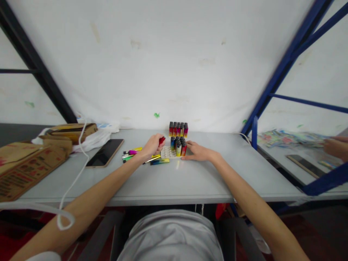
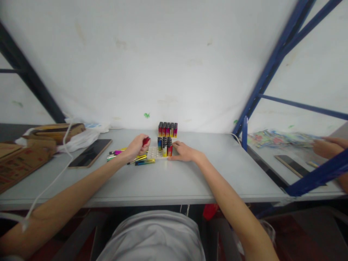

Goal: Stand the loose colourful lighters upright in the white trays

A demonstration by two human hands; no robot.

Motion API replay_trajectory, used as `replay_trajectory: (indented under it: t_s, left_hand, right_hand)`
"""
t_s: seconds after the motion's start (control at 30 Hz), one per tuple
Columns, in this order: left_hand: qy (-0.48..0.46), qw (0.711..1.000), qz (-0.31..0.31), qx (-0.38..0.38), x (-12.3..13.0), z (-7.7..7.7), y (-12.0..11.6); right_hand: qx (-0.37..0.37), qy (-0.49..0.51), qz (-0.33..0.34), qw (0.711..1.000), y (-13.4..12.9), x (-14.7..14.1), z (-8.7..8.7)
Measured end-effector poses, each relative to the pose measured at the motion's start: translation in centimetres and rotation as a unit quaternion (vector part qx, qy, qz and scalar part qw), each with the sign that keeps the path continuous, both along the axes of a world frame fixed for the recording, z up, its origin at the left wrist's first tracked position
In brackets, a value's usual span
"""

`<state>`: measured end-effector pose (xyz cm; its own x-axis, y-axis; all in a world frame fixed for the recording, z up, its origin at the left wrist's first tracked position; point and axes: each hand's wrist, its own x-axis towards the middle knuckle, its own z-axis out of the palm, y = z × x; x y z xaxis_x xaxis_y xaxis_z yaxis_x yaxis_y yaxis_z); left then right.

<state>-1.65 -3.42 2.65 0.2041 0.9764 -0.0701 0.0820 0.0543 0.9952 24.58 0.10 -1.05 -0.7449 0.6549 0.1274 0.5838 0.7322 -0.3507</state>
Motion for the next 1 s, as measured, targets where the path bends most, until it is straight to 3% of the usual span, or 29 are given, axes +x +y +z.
replay_trajectory:
  t_s: [0.2, 0.5, 0.7, 0.87, 1.0]
  left_hand:
    - [0.031, 0.999, 0.039, 0.02, -0.33, -0.58, 0.61]
    - [0.041, 0.993, -0.048, 0.097, 0.38, -0.91, -0.14]
    - [0.147, 0.946, -0.046, 0.285, -0.01, -0.5, -0.19]
    - [0.196, 0.922, -0.053, 0.329, -0.25, -0.73, -0.09]
    - [0.195, 0.92, -0.069, 0.332, -0.16, -0.98, 0.0]
  right_hand:
    - [-0.008, -0.002, -0.003, 1.0, -0.22, -0.04, 0.2]
    - [-0.007, 0.007, -0.002, 1.0, -0.28, 0.0, 0.14]
    - [0.002, -0.005, 0.005, 1.0, -0.12, 0.01, 0.12]
    - [0.007, -0.011, 0.002, 1.0, 0.0, -0.01, 0.0]
    - [0.005, -0.001, -0.001, 1.0, 0.01, -0.01, -0.13]
